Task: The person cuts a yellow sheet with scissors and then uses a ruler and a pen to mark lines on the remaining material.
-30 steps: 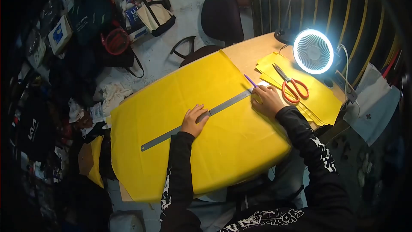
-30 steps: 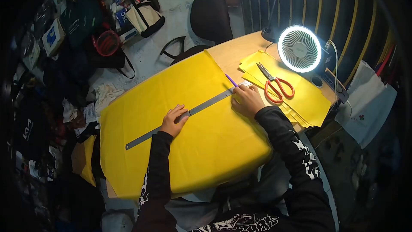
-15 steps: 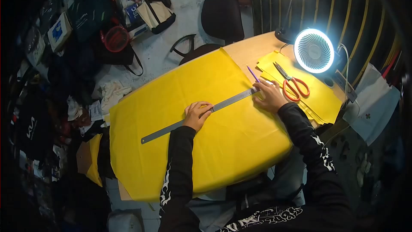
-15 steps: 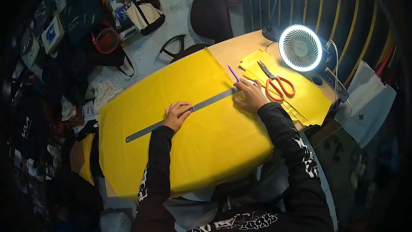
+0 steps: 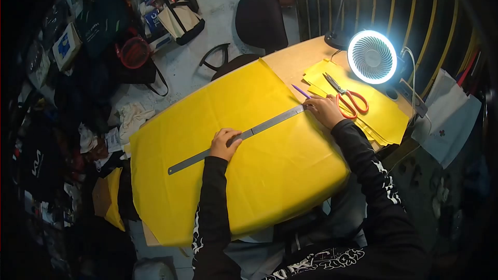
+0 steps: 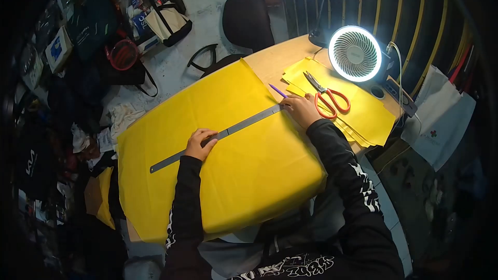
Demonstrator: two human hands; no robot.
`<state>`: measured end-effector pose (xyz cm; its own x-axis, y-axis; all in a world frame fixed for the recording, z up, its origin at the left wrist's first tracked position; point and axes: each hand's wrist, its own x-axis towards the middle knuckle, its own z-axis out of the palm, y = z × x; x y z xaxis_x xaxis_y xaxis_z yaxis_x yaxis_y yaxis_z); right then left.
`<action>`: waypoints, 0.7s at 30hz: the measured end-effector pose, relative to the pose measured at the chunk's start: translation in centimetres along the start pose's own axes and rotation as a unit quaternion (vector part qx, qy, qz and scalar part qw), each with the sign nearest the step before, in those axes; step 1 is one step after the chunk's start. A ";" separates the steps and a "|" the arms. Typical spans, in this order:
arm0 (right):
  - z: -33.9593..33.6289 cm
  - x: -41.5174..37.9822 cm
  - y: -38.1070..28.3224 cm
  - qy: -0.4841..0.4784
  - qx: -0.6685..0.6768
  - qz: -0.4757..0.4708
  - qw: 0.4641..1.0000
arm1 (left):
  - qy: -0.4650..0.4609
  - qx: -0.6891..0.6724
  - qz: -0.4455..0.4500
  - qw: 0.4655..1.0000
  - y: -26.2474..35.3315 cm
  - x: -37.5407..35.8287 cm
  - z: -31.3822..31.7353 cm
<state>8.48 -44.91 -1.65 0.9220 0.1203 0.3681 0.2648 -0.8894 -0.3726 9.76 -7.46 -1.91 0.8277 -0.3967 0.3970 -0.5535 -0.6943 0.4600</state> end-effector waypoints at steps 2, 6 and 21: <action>0.1 -0.1 0.0 0.014 -0.004 -0.005 1.000 | -0.009 -0.010 -0.014 1.000 -0.1 -0.2 -0.2; -0.2 -0.2 0.1 0.024 -0.007 -0.026 0.999 | 0.001 -0.038 -0.014 0.999 -0.1 0.0 0.2; -0.2 0.0 1.2 0.031 0.010 0.002 0.999 | -0.007 -0.048 -0.010 0.999 0.3 0.9 1.1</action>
<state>8.70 -46.02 -1.96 0.9036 0.0886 0.4192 0.2677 -0.8806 -0.3910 10.47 -8.69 -2.31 0.8392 -0.3926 0.3763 -0.5431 -0.6417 0.5415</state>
